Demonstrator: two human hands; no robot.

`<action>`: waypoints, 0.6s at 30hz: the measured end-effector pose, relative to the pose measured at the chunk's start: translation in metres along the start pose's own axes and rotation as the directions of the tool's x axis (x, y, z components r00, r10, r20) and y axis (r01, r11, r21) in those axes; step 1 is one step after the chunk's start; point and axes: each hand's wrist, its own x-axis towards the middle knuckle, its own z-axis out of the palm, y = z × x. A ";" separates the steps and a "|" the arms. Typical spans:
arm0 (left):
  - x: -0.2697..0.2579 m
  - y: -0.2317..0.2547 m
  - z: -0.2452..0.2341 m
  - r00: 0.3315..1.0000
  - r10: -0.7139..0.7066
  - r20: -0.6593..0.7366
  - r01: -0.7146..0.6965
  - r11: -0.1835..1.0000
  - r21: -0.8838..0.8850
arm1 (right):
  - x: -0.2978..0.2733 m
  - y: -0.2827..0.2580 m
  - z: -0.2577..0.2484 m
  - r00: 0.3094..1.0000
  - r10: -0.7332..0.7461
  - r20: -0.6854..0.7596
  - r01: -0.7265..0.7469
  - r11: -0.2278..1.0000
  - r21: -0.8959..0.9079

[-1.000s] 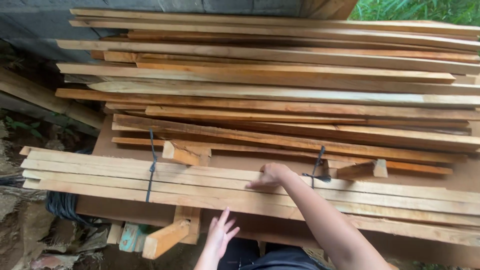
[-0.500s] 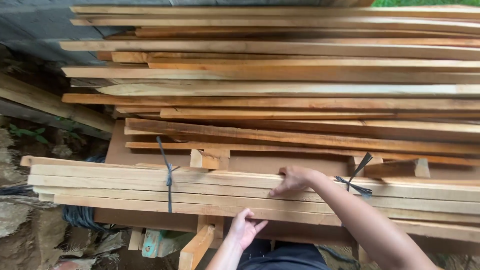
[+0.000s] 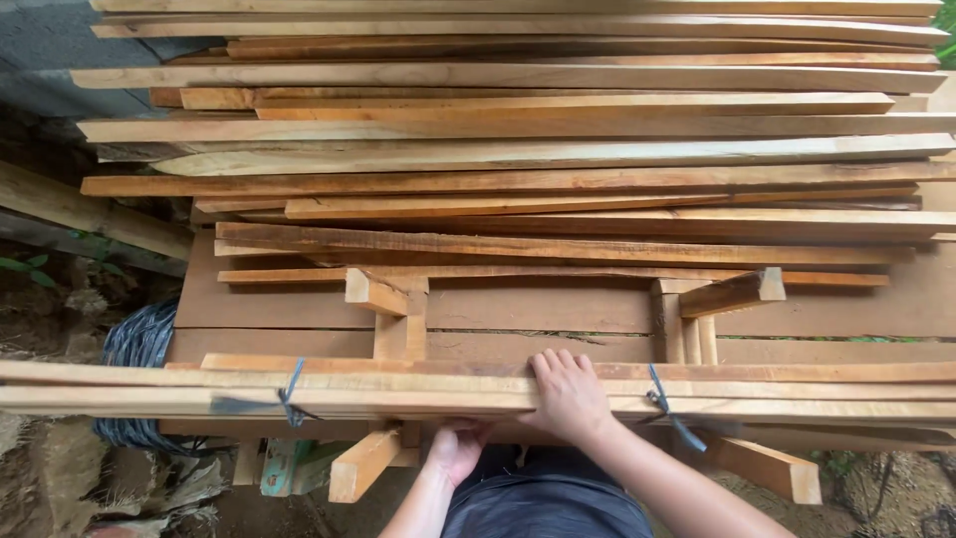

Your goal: Bundling several wooden slats together using plastic ties.

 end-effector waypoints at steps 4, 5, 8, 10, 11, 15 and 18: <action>-0.020 0.008 0.039 0.965 -0.028 -0.263 0.001 0.995 -0.102 | -0.028 -0.004 0.019 0.999 -0.006 -0.034 0.006 1.000 0.012; -0.030 0.012 0.053 0.964 -0.054 -0.260 0.063 0.998 0.024 | -0.031 -0.004 0.023 0.996 -0.026 -0.081 0.028 0.999 0.018; -0.036 0.005 0.058 0.939 -0.089 -0.332 0.258 0.821 0.509 | -0.035 -0.003 0.030 0.985 -0.068 -0.158 0.074 0.997 0.032; -0.044 -0.007 0.052 0.911 -0.081 -0.405 0.388 0.506 0.771 | -0.044 -0.002 0.034 0.980 -0.071 -0.184 0.081 0.996 0.047; -0.043 -0.010 0.056 0.985 -0.040 -0.167 0.169 0.042 0.985 | -0.046 0.002 0.031 0.955 -0.118 -0.272 0.147 0.985 0.088; -0.093 0.002 0.195 0.868 -0.445 0.220 -0.347 -0.226 0.910 | -0.070 0.029 0.033 0.767 -0.205 -0.608 0.437 0.861 0.261; -0.098 0.002 0.276 0.717 -0.659 0.228 -0.248 0.064 0.967 | -0.109 0.079 0.081 0.824 -0.028 -0.566 0.460 0.617 0.639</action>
